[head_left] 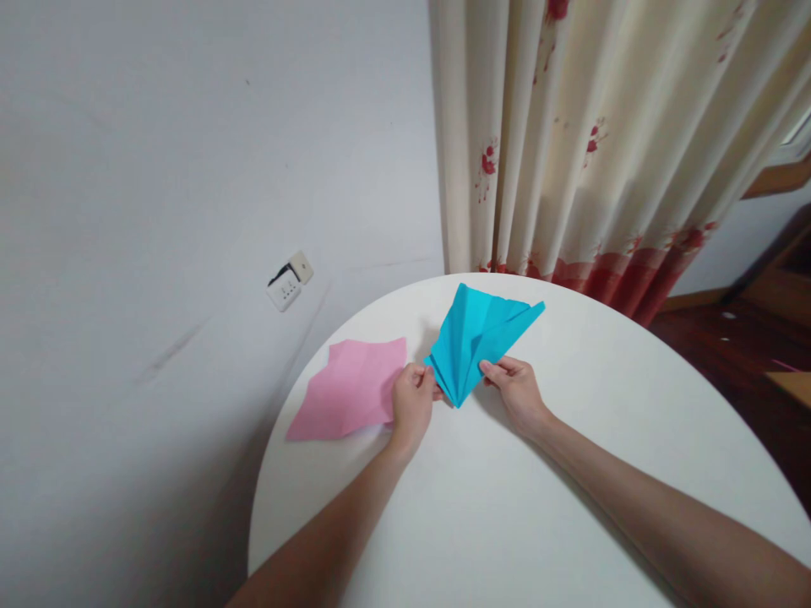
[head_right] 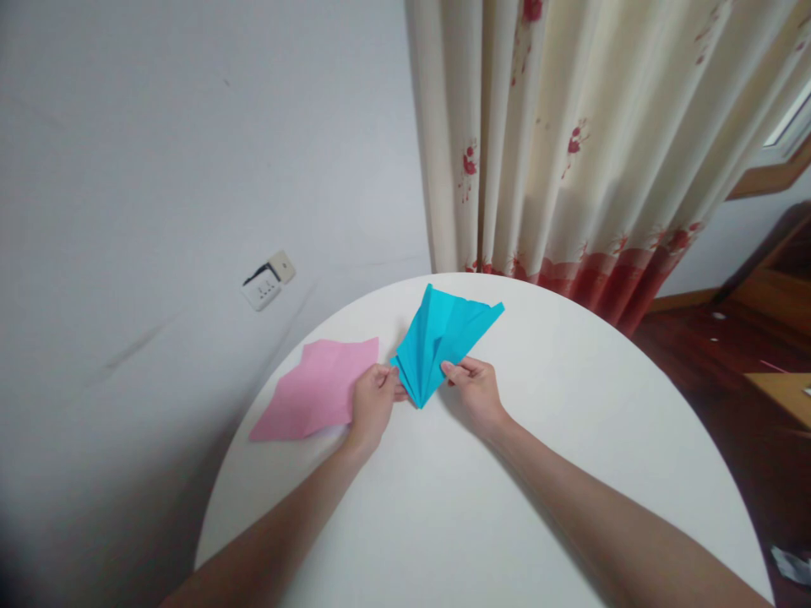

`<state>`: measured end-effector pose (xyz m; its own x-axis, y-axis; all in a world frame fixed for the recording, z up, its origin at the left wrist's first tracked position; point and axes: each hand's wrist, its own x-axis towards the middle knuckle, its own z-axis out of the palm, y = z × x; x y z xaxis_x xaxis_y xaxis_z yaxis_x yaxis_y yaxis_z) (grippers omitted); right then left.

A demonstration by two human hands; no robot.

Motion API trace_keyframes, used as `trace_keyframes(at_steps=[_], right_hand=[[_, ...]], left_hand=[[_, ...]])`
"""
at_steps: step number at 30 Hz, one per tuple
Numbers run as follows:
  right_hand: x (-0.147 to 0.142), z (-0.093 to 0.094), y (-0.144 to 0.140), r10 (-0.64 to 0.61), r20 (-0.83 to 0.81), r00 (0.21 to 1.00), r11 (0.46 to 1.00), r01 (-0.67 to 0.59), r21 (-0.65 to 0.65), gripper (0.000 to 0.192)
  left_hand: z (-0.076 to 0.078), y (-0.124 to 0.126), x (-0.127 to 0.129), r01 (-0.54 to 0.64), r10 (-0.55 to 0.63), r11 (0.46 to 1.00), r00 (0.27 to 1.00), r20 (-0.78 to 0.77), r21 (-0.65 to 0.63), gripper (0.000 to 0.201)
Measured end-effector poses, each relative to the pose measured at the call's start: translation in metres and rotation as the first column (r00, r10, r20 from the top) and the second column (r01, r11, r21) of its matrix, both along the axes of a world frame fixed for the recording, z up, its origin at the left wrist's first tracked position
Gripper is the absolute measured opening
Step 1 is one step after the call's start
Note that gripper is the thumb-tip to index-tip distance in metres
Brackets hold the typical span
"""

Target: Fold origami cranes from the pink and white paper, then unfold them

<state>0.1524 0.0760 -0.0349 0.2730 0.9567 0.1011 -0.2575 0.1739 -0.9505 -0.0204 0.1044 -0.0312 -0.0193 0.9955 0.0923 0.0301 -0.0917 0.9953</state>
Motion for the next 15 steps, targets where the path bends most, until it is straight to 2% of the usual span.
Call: trace_keyframes(at_steps=[3, 7, 11, 15], right_hand=[[0.006, 0.0, 0.003, -0.044, -0.105, 0.994, 0.999, 0.042, -0.023, 0.026], [0.011, 0.004, 0.007, -0.007, -0.271, 0.963, 1.0, 0.003, -0.015, 0.025], [0.012, 0.008, 0.007, 0.036, -0.324, 0.945, 0.999, -0.046, -0.023, 0.024], [0.013, 0.008, 0.007, 0.047, -0.366, 0.93, 0.998, -0.057, -0.018, 0.023]], left_hand=[[0.002, 0.0, 0.002, -0.018, 0.019, 1.0, 0.998, 0.056, -0.018, 0.027], [0.007, -0.007, 0.009, -0.006, 0.019, 0.998, 0.978, 0.21, -0.066, 0.025], [0.009, -0.012, 0.014, 0.012, 0.032, 0.992, 0.939, 0.341, -0.126, 0.022], [0.012, -0.015, 0.016, 0.062, -0.006, 0.99, 0.913, 0.409, -0.123, 0.023]])
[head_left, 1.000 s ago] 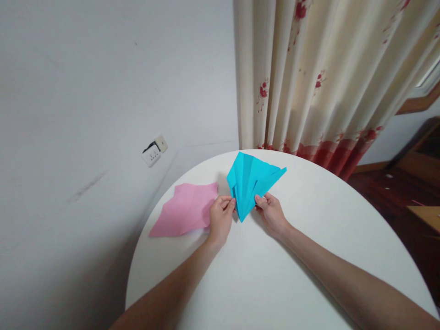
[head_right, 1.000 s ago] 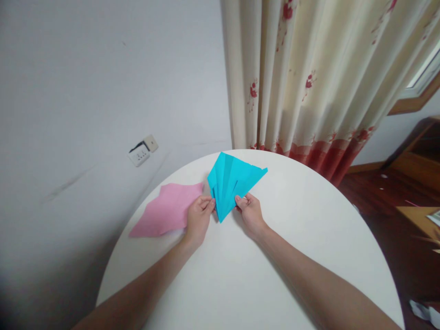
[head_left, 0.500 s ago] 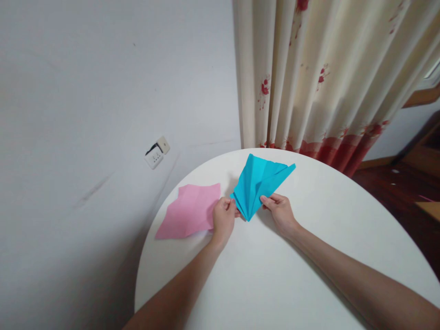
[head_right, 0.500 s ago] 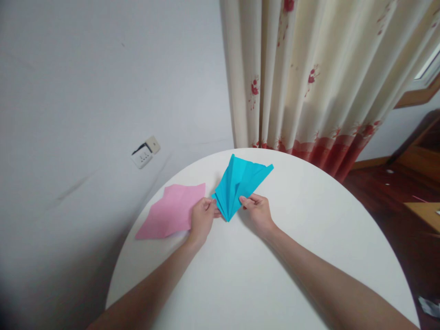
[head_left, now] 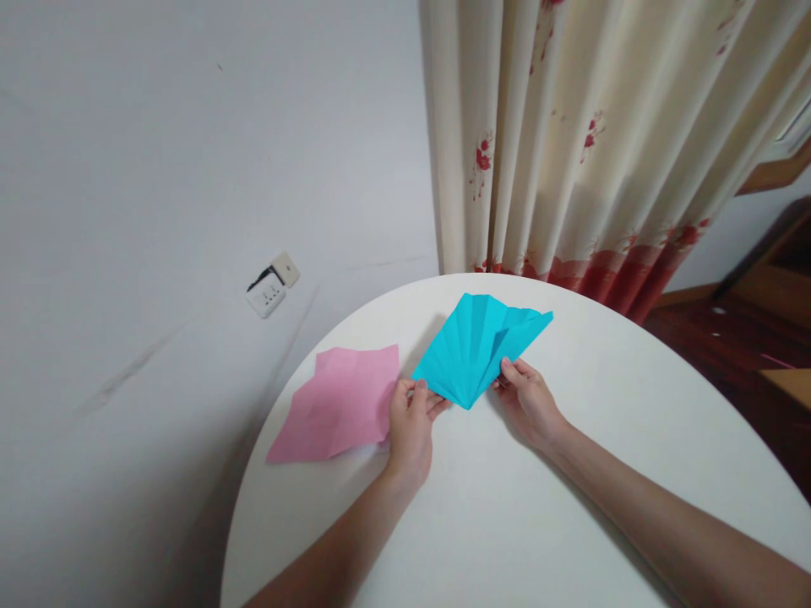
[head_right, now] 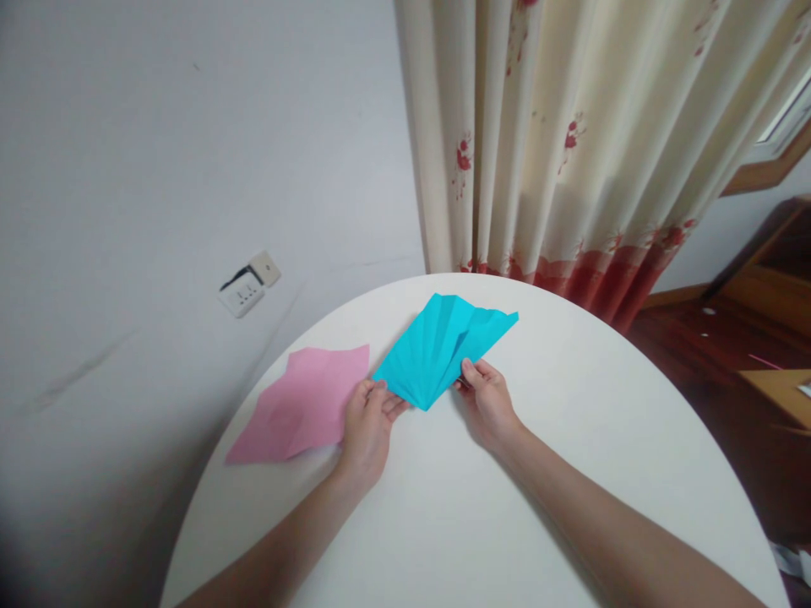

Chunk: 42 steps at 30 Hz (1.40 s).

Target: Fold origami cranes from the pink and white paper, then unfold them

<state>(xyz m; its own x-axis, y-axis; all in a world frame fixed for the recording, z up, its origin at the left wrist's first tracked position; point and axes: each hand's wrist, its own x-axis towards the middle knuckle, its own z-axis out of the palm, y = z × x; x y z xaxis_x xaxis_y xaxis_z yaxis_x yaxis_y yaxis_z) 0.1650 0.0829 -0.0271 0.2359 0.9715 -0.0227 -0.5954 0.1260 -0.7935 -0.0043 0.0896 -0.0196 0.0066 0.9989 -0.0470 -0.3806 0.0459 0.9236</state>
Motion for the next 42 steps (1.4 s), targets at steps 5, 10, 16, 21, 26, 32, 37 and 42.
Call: trace_keyframes(at_steps=[5, 10, 16, 21, 26, 32, 37, 42], right_hand=[[0.001, -0.002, -0.002, -0.004, 0.0, 1.0, 1.0, 0.005, 0.022, 0.023], [0.001, -0.002, -0.006, 0.047, 0.013, 0.999, 0.996, -0.048, 0.069, 0.023], [0.001, 0.002, -0.01, 0.093, 0.044, 0.995, 0.992, -0.096, 0.081, 0.028], [0.003, -0.003, -0.007, 0.057, 0.055, 0.997, 0.997, -0.059, 0.045, 0.03], [0.003, -0.003, -0.017, -0.387, 0.37, 0.845, 0.921, 0.377, 0.104, 0.019], [-0.013, 0.016, -0.043, -0.471, 0.727, 0.499, 0.872, 0.137, 0.471, 0.016], [-0.016, 0.007, -0.037, -0.35, 0.818, 0.457, 0.937, 0.185, 0.297, 0.028], [-0.009, -0.002, -0.026, -0.167, 0.715, 0.679, 0.983, 0.168, 0.07, 0.042]], left_hand=[[0.01, -0.01, 0.008, 0.18, -0.181, 0.982, 0.983, 0.029, 0.052, 0.027], [0.01, -0.02, 0.016, 0.39, -0.394, 0.918, 0.918, 0.054, 0.071, 0.039], [0.006, -0.022, 0.018, 0.387, -0.39, 0.921, 0.913, 0.118, 0.047, 0.031], [0.001, -0.018, 0.016, 0.234, -0.24, 0.968, 0.969, 0.06, 0.089, 0.042], [-0.007, -0.011, 0.008, -0.046, 0.066, 0.987, 0.989, -0.13, 0.155, 0.045], [-0.006, -0.013, 0.006, -0.011, 0.131, 0.939, 0.936, -0.326, 0.344, 0.037], [-0.004, -0.016, 0.007, 0.061, 0.061, 0.927, 0.95, -0.306, 0.371, 0.038], [-0.001, -0.022, 0.011, 0.134, -0.066, 0.935, 0.975, -0.21, 0.327, 0.041]])
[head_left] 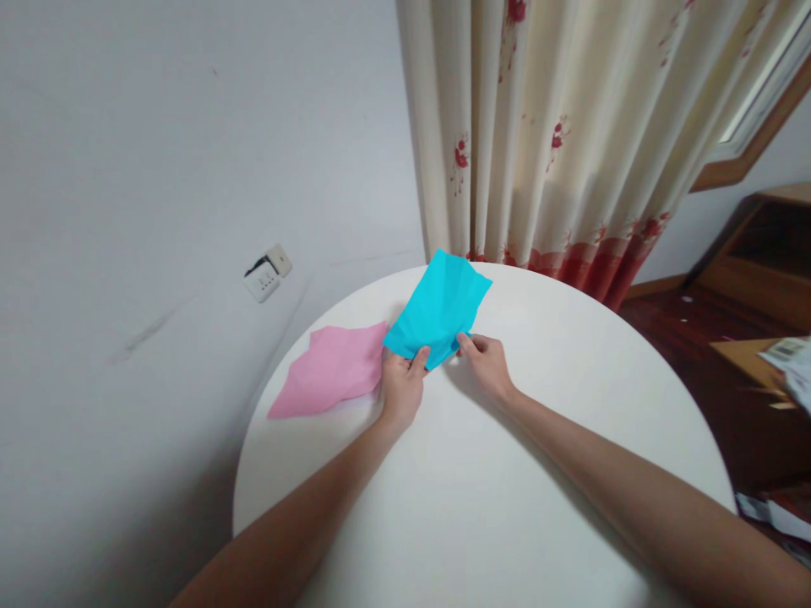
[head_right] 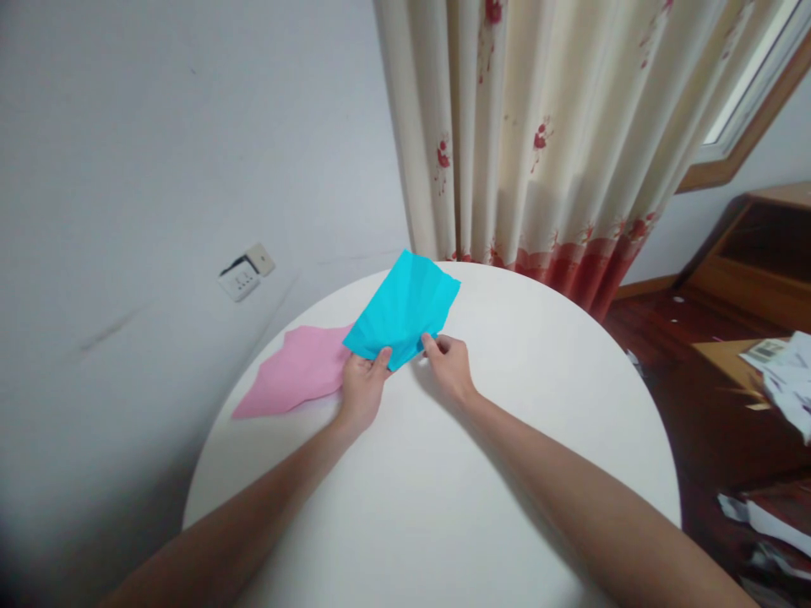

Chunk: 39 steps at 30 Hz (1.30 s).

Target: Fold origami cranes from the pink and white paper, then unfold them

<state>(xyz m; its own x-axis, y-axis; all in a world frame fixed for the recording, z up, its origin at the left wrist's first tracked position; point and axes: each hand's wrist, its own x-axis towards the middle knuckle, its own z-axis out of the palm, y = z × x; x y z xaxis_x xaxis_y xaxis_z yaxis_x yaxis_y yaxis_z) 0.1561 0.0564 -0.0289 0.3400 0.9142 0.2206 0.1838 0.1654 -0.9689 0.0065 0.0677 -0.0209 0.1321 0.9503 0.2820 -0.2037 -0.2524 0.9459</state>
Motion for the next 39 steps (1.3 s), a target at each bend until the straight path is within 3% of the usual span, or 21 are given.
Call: trace_keyframes(at_steps=[5, 10, 14, 18, 21, 24, 27, 29, 30, 31, 32, 34, 37, 39], right_hand=[[0.002, 0.003, 0.0, 0.034, -0.258, 0.965, 0.999, -0.03, 0.018, 0.029], [-0.001, 0.002, -0.004, 0.197, -0.355, 0.914, 0.98, -0.184, 0.07, 0.029], [-0.004, 0.0, -0.005, 0.289, -0.331, 0.898, 0.956, -0.285, 0.061, 0.033], [-0.005, 0.001, -0.005, 0.354, -0.279, 0.893, 0.934, -0.351, 0.063, 0.032], [-0.006, 0.002, -0.007, 0.412, -0.2, 0.889, 0.911, -0.408, 0.061, 0.034], [-0.006, 0.001, -0.008, 0.423, -0.139, 0.895, 0.906, -0.422, 0.035, 0.04], [-0.006, -0.001, -0.007, 0.37, -0.129, 0.92, 0.928, -0.372, 0.01, 0.045], [-0.007, -0.002, -0.007, 0.366, -0.129, 0.921, 0.93, -0.367, 0.018, 0.046], [-0.007, -0.002, -0.007, 0.371, -0.121, 0.921, 0.928, -0.371, 0.024, 0.045], [-0.008, -0.002, -0.008, 0.376, -0.104, 0.921, 0.927, -0.375, 0.029, 0.045], [-0.008, -0.001, -0.009, 0.378, -0.08, 0.922, 0.926, -0.377, 0.032, 0.044], [-0.009, 0.002, -0.011, 0.378, -0.023, 0.925, 0.925, -0.378, 0.032, 0.043], [-0.009, 0.004, -0.013, 0.376, 0.036, 0.926, 0.926, -0.377, 0.026, 0.042], [-0.009, 0.003, -0.012, 0.373, 0.044, 0.927, 0.927, -0.374, 0.021, 0.04]], left_hand=[[0.008, 0.003, 0.0, 0.13, -0.093, 0.985, 0.957, 0.274, -0.118, 0.044], [0.025, 0.017, -0.013, 0.086, 0.037, 0.969, 0.878, 0.477, -0.233, 0.03], [0.036, 0.018, -0.018, 0.083, 0.073, 0.959, 0.849, 0.523, -0.27, 0.024], [0.045, 0.018, -0.021, 0.056, 0.062, 0.976, 0.856, 0.513, -0.211, 0.023], [0.056, 0.028, -0.034, -0.137, 0.184, 0.981, 0.878, 0.443, -0.136, 0.023], [0.075, 0.039, -0.068, -0.457, 0.419, 0.889, 0.841, 0.344, 0.035, 0.027], [0.105, 0.036, -0.117, -0.668, 0.639, 0.707, 0.744, 0.195, 0.234, 0.032], [0.125, 0.025, -0.145, -0.709, 0.767, 0.544, 0.637, 0.076, 0.45, 0.037], [0.132, 0.019, -0.156, -0.679, 0.804, 0.497, 0.595, 0.01, 0.54, 0.038], [0.136, 0.013, -0.162, -0.633, 0.82, 0.49, 0.567, -0.073, 0.599, 0.037], [0.136, 0.008, -0.165, -0.581, 0.823, 0.514, 0.542, -0.172, 0.631, 0.035], [0.122, 0.0, -0.161, -0.429, 0.741, 0.657, 0.521, -0.424, 0.62, 0.031], [0.075, -0.006, -0.14, -0.146, 0.501, 0.856, 0.466, -0.729, 0.495, 0.035], [0.044, -0.009, -0.126, 0.0, 0.292, 0.949, 0.38, -0.878, 0.315, 0.04]])
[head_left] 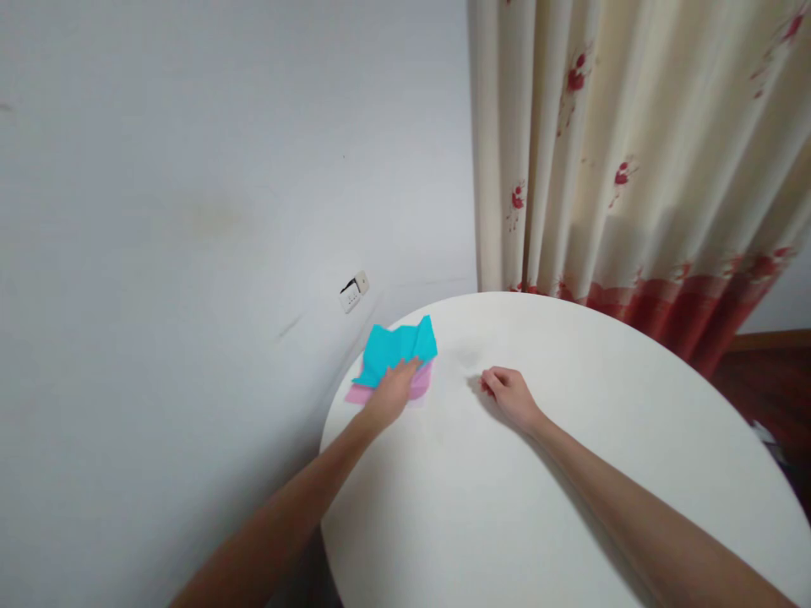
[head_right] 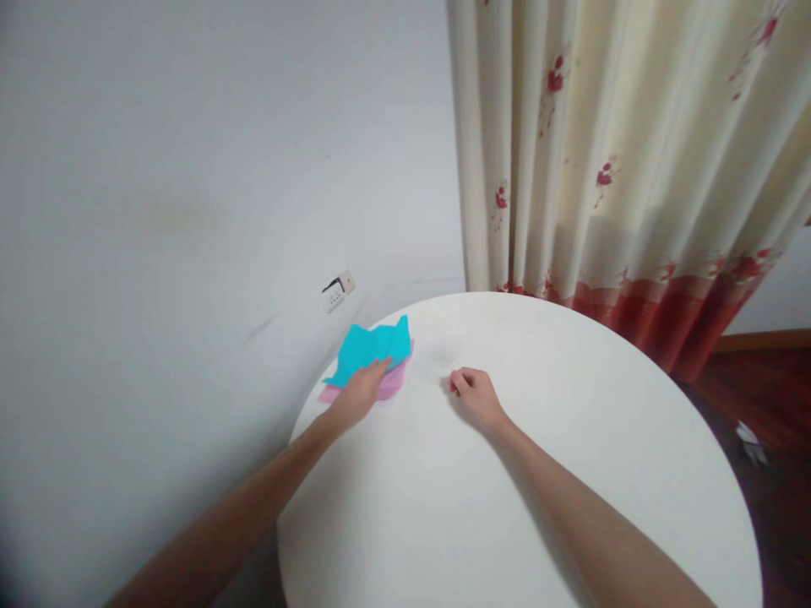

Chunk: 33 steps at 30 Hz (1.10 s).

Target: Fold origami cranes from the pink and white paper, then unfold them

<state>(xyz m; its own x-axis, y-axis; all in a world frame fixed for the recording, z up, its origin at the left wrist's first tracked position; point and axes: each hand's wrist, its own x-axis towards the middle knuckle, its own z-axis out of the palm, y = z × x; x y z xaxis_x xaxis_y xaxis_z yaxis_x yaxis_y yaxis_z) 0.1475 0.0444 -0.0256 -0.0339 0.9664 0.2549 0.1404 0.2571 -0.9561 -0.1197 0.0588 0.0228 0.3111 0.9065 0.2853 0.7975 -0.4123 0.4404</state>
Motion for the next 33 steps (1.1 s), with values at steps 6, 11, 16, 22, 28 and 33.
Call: trace_keyframes(at_steps=[6, 11, 16, 22, 28, 33], right_hand=[[0.002, -0.004, 0.003, 0.003, -0.033, 0.999, 1.0, -0.003, 0.003, 0.039], [0.002, -0.002, 0.002, 0.0, -0.036, 0.999, 1.0, -0.001, -0.006, 0.038], [0.002, -0.002, 0.002, 0.01, -0.019, 1.0, 1.0, -0.01, -0.004, 0.038], [0.003, -0.008, 0.005, -0.015, 0.032, 0.999, 1.0, 0.014, 0.027, 0.033], [0.01, -0.004, 0.007, -0.263, 0.3, 0.917, 0.96, 0.217, 0.179, 0.026], [0.021, 0.003, 0.005, -0.339, 0.545, 0.767, 0.941, 0.278, 0.193, 0.029]], left_hand=[[-0.007, 0.016, 0.009, -0.082, 0.083, 0.989, 0.997, 0.005, -0.123, 0.058], [-0.009, 0.03, 0.012, -0.342, 0.294, 0.931, 0.909, -0.296, -0.125, 0.062], [-0.037, 0.034, 0.004, -0.384, 0.333, 0.921, 0.865, -0.376, -0.067, 0.067], [-0.031, 0.063, -0.015, -0.471, 0.388, 0.874, 0.825, -0.411, -0.12, 0.072], [-0.032, 0.071, -0.02, -0.444, 0.372, 0.89, 0.84, -0.396, -0.105, 0.069], [-0.013, 0.064, -0.002, -0.395, 0.34, 0.916, 0.855, -0.392, -0.067, 0.065]])
